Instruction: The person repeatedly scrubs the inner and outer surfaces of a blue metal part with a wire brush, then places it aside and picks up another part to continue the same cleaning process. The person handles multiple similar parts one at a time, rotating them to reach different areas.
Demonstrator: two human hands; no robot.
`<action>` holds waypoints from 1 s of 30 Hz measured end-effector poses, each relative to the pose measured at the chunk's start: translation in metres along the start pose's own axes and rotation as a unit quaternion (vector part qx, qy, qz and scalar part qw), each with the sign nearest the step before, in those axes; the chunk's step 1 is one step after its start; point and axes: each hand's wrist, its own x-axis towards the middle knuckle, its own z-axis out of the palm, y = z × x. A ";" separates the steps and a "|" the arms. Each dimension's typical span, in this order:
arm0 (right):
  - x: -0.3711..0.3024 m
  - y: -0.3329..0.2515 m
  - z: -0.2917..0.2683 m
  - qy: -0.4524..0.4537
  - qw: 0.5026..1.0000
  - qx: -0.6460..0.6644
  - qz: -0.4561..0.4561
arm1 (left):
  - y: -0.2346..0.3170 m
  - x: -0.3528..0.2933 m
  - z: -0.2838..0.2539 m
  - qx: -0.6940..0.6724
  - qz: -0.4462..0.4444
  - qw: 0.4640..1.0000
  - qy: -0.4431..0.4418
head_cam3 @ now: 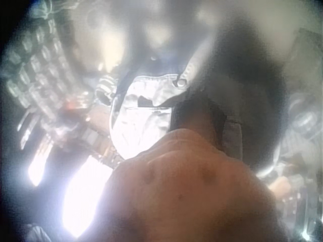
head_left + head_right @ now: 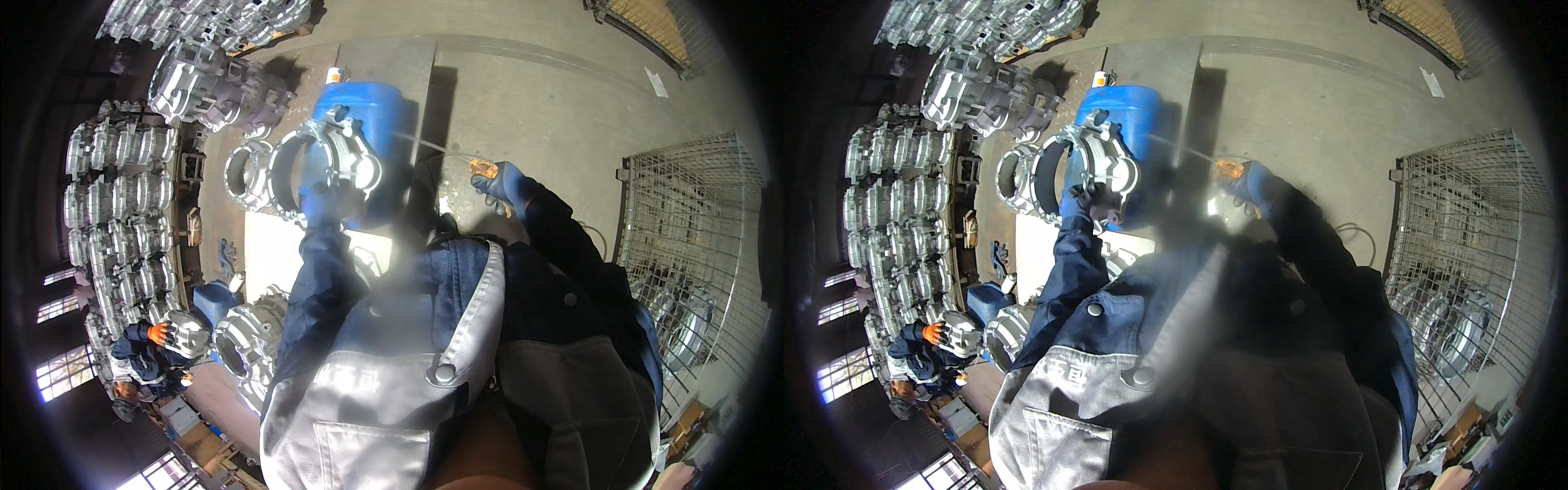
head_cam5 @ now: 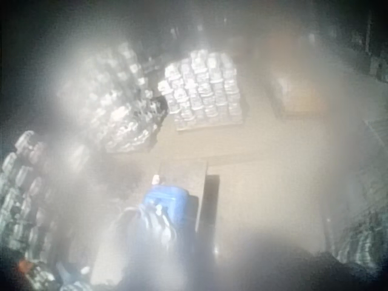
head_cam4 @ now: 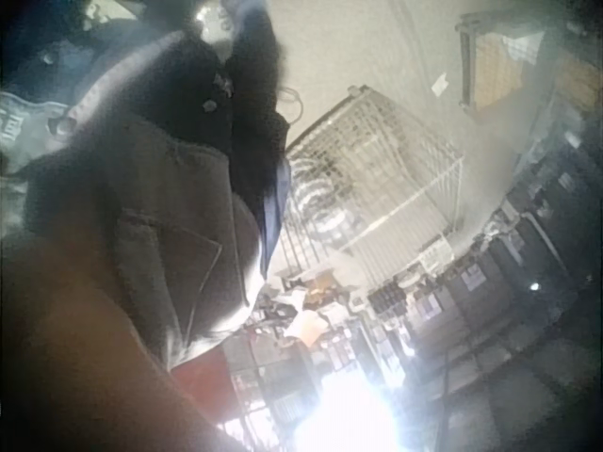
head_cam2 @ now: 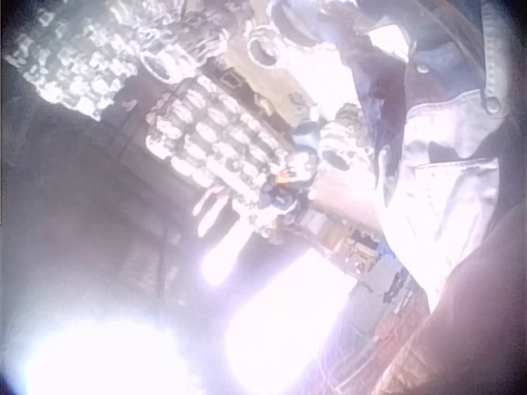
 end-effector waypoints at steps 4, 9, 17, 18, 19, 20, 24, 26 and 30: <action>-0.002 0.030 -0.006 -0.029 0.995 -0.100 0.000 | 0.006 0.040 0.017 -0.237 0.023 0.970 0.051; -0.003 0.035 -0.004 -0.029 0.981 -0.053 -0.183 | 0.010 0.102 0.022 -0.161 0.197 0.967 0.019; -0.028 0.012 0.016 -0.120 0.990 0.014 -0.075 | -0.049 0.027 0.033 -0.017 0.139 0.988 -0.071; -0.027 0.019 0.016 -0.128 0.988 -0.069 -0.055 | -0.052 0.018 0.042 0.057 0.102 0.990 -0.073; -0.026 0.028 0.016 -0.117 0.965 -0.225 -0.069 | -0.049 0.024 0.048 -0.027 0.066 0.996 -0.057; -0.025 0.038 0.016 -0.087 0.975 -0.202 -0.041 | -0.043 0.023 0.058 -0.094 0.067 0.993 -0.025; -0.012 0.066 0.023 0.026 0.995 -0.049 -0.086 | -0.003 0.008 0.067 -0.159 0.023 0.982 0.098; -0.008 0.068 0.026 0.027 0.993 0.015 -0.111 | 0.024 0.000 0.057 -0.093 0.009 0.993 0.067; -0.007 0.047 0.033 -0.006 1.000 -0.013 0.001 | 0.042 -0.006 0.030 -0.185 0.009 0.982 0.024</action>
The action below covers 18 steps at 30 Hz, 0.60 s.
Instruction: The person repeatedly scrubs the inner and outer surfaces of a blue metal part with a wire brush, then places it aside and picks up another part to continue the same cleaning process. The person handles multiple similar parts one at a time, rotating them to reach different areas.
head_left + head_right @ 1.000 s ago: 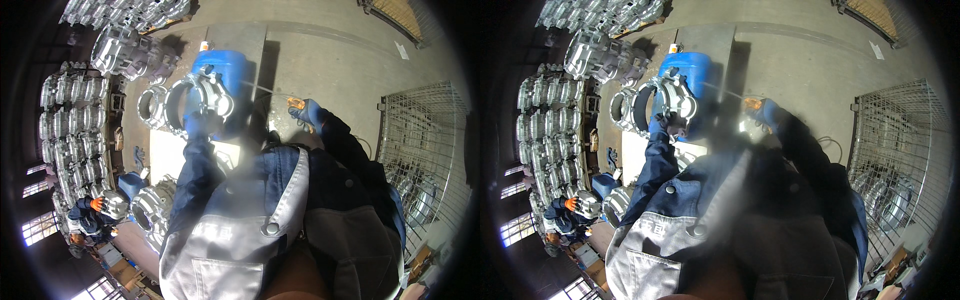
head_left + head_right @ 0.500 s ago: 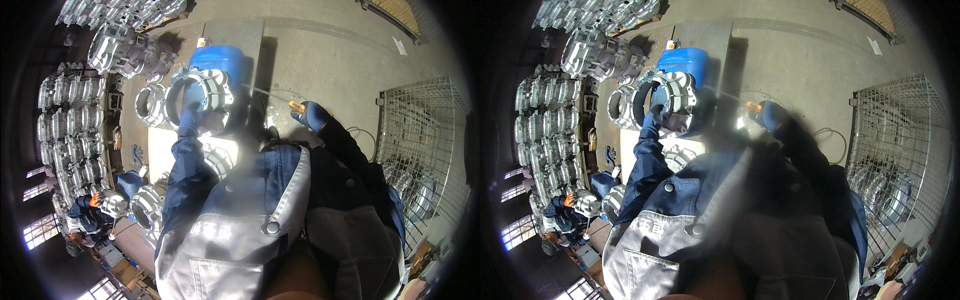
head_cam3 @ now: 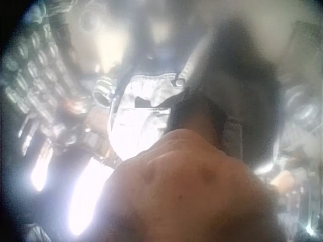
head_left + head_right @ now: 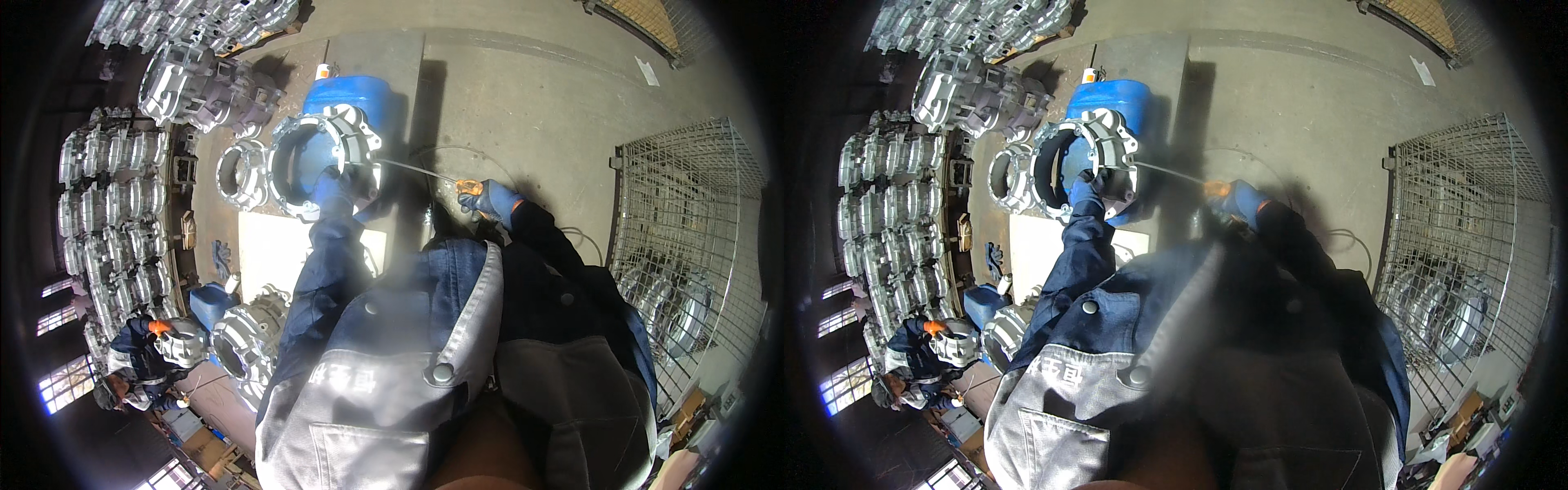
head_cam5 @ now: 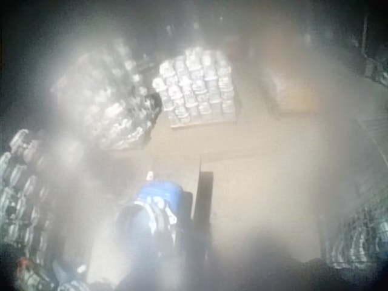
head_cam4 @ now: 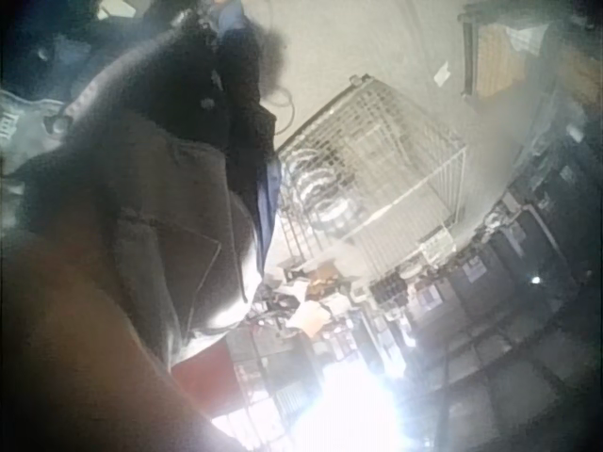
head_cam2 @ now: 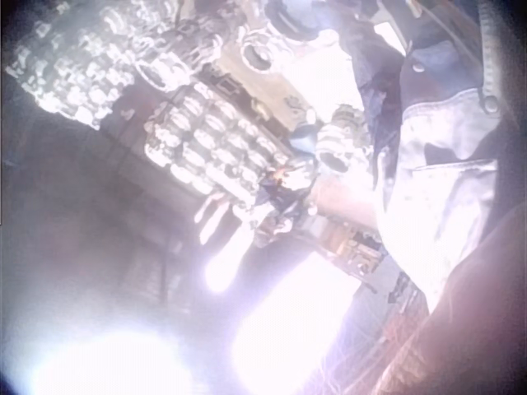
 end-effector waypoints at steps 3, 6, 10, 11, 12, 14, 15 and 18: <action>-0.007 -0.018 -0.003 -0.015 0.997 -0.050 0.057 | -0.017 0.013 0.009 -0.082 -0.010 0.997 -0.013; -0.005 -0.028 -0.002 -0.018 0.996 -0.006 0.082 | -0.053 0.032 0.039 -0.235 -0.046 0.971 0.002; 0.013 -0.023 -0.002 -0.070 0.989 -0.122 0.053 | -0.084 0.057 0.056 -0.180 -0.011 0.984 -0.006; 0.017 -0.018 -0.003 -0.092 0.977 -0.193 0.018 | -0.085 0.057 0.056 -0.081 0.007 0.997 -0.001; 0.021 -0.013 -0.004 -0.087 0.976 -0.197 -0.007 | -0.082 0.056 0.053 -0.067 0.014 0.998 0.000; 0.027 -0.005 -0.005 -0.051 0.988 -0.140 -0.047 | -0.068 0.043 0.041 -0.135 -0.008 0.990 -0.039; 0.028 -0.002 -0.004 -0.021 0.990 -0.114 -0.080 | -0.057 0.039 0.034 -0.150 -0.014 0.987 -0.050; 0.017 -0.003 -0.006 0.060 0.972 -0.182 -0.140 | -0.026 0.022 0.008 0.005 0.025 1.000 -0.001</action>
